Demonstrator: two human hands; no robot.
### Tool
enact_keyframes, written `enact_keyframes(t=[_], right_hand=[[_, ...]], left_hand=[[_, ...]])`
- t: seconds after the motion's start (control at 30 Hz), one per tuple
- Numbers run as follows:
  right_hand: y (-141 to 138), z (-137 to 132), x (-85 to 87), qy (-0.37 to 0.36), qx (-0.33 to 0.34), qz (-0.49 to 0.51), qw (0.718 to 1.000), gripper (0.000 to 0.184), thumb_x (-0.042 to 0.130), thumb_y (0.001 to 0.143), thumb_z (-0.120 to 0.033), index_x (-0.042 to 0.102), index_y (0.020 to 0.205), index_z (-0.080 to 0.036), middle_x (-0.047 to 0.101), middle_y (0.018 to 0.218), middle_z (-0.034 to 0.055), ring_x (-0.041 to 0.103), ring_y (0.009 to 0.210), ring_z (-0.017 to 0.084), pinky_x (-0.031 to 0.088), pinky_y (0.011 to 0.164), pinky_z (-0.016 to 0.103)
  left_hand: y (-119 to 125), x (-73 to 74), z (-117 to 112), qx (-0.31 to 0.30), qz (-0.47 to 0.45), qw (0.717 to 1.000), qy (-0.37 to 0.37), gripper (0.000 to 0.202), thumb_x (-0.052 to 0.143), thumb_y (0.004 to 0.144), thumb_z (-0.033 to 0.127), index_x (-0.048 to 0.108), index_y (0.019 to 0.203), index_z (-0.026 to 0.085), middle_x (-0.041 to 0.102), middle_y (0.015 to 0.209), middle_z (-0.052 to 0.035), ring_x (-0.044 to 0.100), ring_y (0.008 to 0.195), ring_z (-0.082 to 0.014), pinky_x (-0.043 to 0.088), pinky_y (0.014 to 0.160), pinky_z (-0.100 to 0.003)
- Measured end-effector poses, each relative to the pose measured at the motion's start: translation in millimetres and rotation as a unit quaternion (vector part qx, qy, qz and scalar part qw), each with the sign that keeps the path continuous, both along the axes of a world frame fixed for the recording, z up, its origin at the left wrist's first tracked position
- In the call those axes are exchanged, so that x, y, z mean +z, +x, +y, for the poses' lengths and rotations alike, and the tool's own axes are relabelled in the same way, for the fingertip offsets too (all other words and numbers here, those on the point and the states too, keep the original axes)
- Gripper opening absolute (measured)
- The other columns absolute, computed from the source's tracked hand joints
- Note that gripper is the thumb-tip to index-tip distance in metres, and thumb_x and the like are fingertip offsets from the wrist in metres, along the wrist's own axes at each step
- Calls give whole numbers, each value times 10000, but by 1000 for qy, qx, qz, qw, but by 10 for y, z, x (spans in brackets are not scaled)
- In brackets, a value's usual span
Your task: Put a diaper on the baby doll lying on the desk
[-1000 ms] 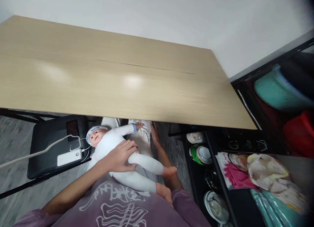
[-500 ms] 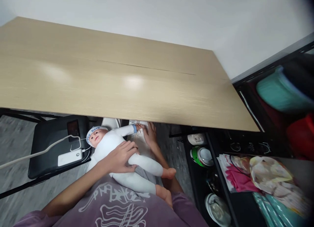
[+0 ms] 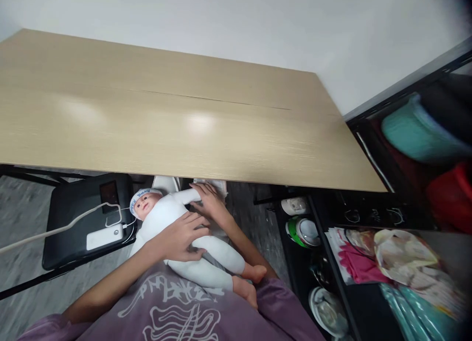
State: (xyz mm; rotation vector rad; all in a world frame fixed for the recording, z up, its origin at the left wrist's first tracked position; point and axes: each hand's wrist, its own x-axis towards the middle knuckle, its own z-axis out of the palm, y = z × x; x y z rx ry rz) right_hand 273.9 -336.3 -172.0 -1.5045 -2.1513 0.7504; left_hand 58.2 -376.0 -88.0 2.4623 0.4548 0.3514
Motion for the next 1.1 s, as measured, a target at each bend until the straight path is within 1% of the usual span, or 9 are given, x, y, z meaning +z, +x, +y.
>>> enact_keyframes(t=[0.17,0.27,0.37,0.47,0.57,0.73,0.87,1.0,1.1], right_hand=[[-253,241,164,-53,81,-90,991,390,764,1040,-201,702,1426,-194,757,1396,123,711,1317,299,543,1175,426],[-315,218,346,-6,98,-94,991,275,729,1072,-204,710,1345,-184,761,1325,116,712,1265,291,565,1067,378],[-336,186,478,22,108,-99,989,237,713,1085,-206,704,1320,-182,758,1312,117,700,1254,297,566,1037,376],[-350,176,579,29,117,-103,987,221,676,1105,-207,698,1324,-182,755,1307,114,704,1238,296,575,1016,382],[-332,162,713,27,121,-91,988,240,650,1115,-210,691,1351,-188,747,1315,113,719,1219,296,589,980,383],[-80,51,1053,64,131,-24,989,361,669,1065,-197,677,1424,-229,754,1300,102,742,1212,300,615,1000,396],[264,-132,1399,108,98,8,989,433,668,1015,-177,692,1436,-276,782,1290,89,772,1174,300,639,987,399],[557,-230,1656,105,-7,-1,994,469,677,1005,-228,713,1462,-328,796,1334,84,784,1186,329,648,983,430],[751,-123,1653,108,-92,-3,990,426,685,1033,-328,728,1458,-338,815,1377,83,781,1238,360,637,974,453]], left_hand=[[-339,-93,-221,150,-85,985,6,235,630,1155,292,670,1387,296,725,1471,-102,668,1364,-293,522,1184,-505],[-839,-359,-538,365,-127,922,13,183,577,1153,278,606,1333,293,715,1340,-112,708,1297,-295,587,1134,-528],[-1292,-659,-848,526,-70,843,-90,381,680,1082,482,523,1368,283,645,1456,-152,681,1421,-369,578,1224,-654],[-1479,-840,-1005,563,-10,790,-241,709,807,925,612,452,1427,260,685,1448,-166,744,1361,-418,634,1156,-681],[-1465,-870,-1015,535,1,778,-330,737,853,852,594,456,1395,291,766,1363,-122,810,1266,-406,667,1117,-649],[-1465,-782,-1071,570,-56,781,-248,821,899,770,637,442,1386,345,777,1282,-101,837,1123,-428,715,946,-668],[-1496,-593,-1041,547,-72,820,-154,802,825,887,601,399,1497,300,750,1379,-172,811,1205,-434,698,965,-666],[-1351,-129,-530,486,-32,868,-101,794,825,894,580,417,1495,260,771,1384,-192,830,1186,-422,699,903,-550],[-1097,269,72,447,15,892,-64,737,787,924,559,443,1509,271,756,1469,-170,841,1167,-393,667,856,-456]])
